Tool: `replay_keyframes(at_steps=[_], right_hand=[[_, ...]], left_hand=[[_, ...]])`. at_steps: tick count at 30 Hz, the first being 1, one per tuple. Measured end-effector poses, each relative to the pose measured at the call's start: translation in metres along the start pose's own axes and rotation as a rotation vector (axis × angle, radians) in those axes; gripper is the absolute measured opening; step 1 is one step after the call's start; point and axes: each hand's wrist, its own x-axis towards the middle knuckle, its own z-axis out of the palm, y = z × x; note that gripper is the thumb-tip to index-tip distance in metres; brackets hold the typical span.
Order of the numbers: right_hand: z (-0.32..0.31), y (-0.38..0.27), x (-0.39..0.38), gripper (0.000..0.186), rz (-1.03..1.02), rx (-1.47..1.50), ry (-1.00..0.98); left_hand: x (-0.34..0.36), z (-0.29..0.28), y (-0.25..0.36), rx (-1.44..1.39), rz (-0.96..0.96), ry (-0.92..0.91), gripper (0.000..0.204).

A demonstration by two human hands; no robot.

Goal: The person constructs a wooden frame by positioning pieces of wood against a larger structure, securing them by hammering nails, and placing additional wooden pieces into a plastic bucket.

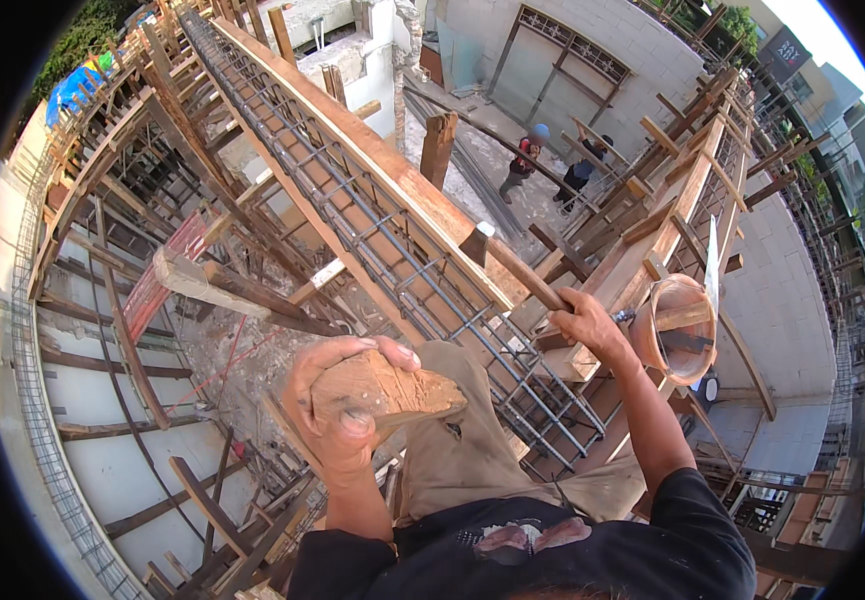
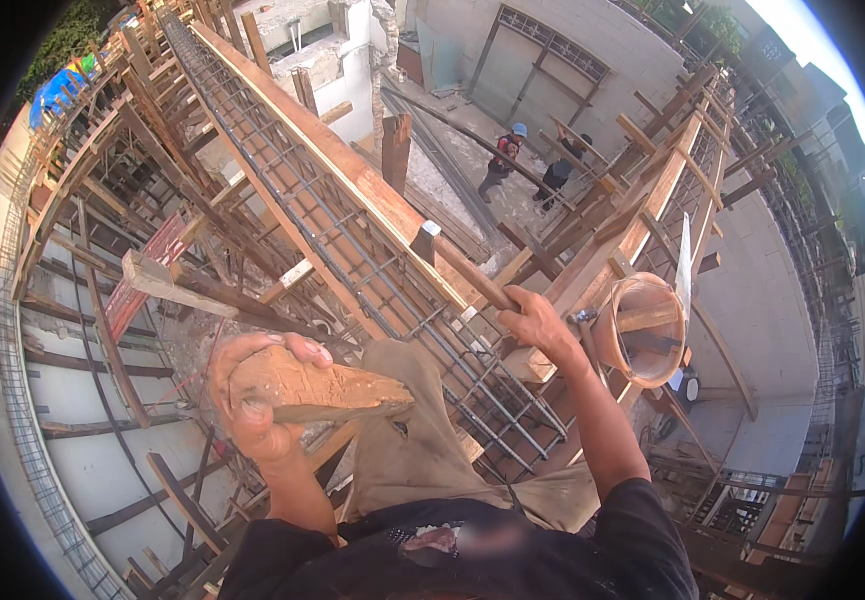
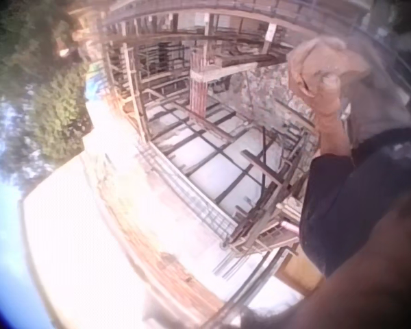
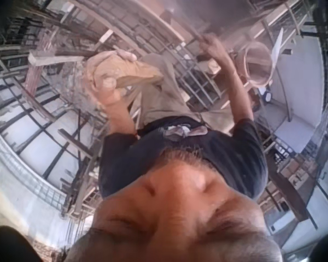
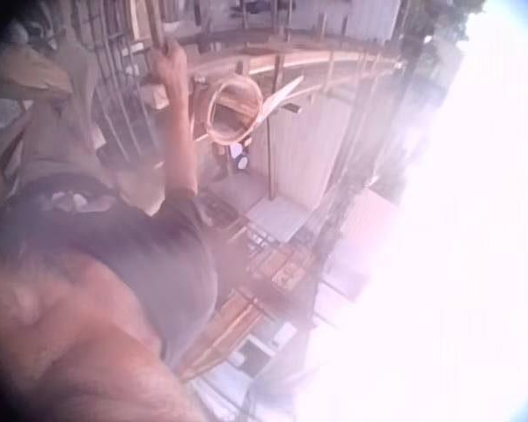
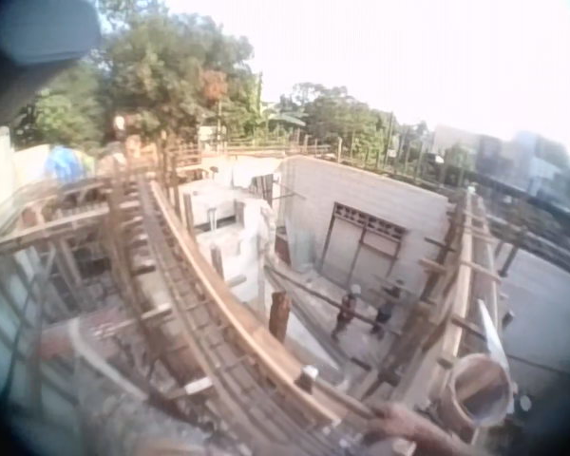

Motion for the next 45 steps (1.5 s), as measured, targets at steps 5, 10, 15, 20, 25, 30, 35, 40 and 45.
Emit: replay_keyframes(at_steps=[5, 10, 15, 20, 25, 30, 35, 40, 45], right_hand=[[0.036, -0.017, 0.013, 0.021, 0.107, 0.333, -0.196], [0.024, 0.021, 0.016, 0.020, 0.053, 0.305, -0.076], [-0.084, 0.030, 0.031, 0.051, 0.057, -0.362, 0.031], [-0.133, 0.076, 0.079, 0.026, -0.024, -1.111, -0.051], [-0.126, 0.135, 0.130, 0.025, 0.119, -1.430, -0.425], [-0.089, 0.170, 0.156, 0.020, 0.207, -1.431, -0.319], [-0.071, 0.218, 0.185, 0.025, 0.344, -1.522, -0.380], [-0.050, 0.239, 0.216, 0.020, 0.382, -1.548, -0.464], [-0.051, 0.276, 0.223, 0.017, 0.377, -1.604, -0.552]], left_hand=[[0.015, 0.005, -0.011, 0.046, -0.034, -0.024, 0.062], [0.009, 0.006, -0.012, 0.058, -0.019, 0.001, 0.064], [0.009, 0.006, -0.012, 0.102, 0.008, 0.013, 0.065], [0.006, 0.011, -0.014, 0.153, -0.006, 0.033, 0.071], [0.004, 0.012, -0.013, 0.187, 0.019, 0.055, 0.076], [0.003, -0.006, -0.012, 0.106, 0.073, 0.041, 0.075], [0.005, -0.007, -0.018, 0.086, 0.041, 0.055, 0.077], [0.013, -0.010, -0.022, 0.119, 0.086, 0.009, 0.081], [0.019, -0.004, -0.022, 0.150, 0.027, 0.082, 0.082]])
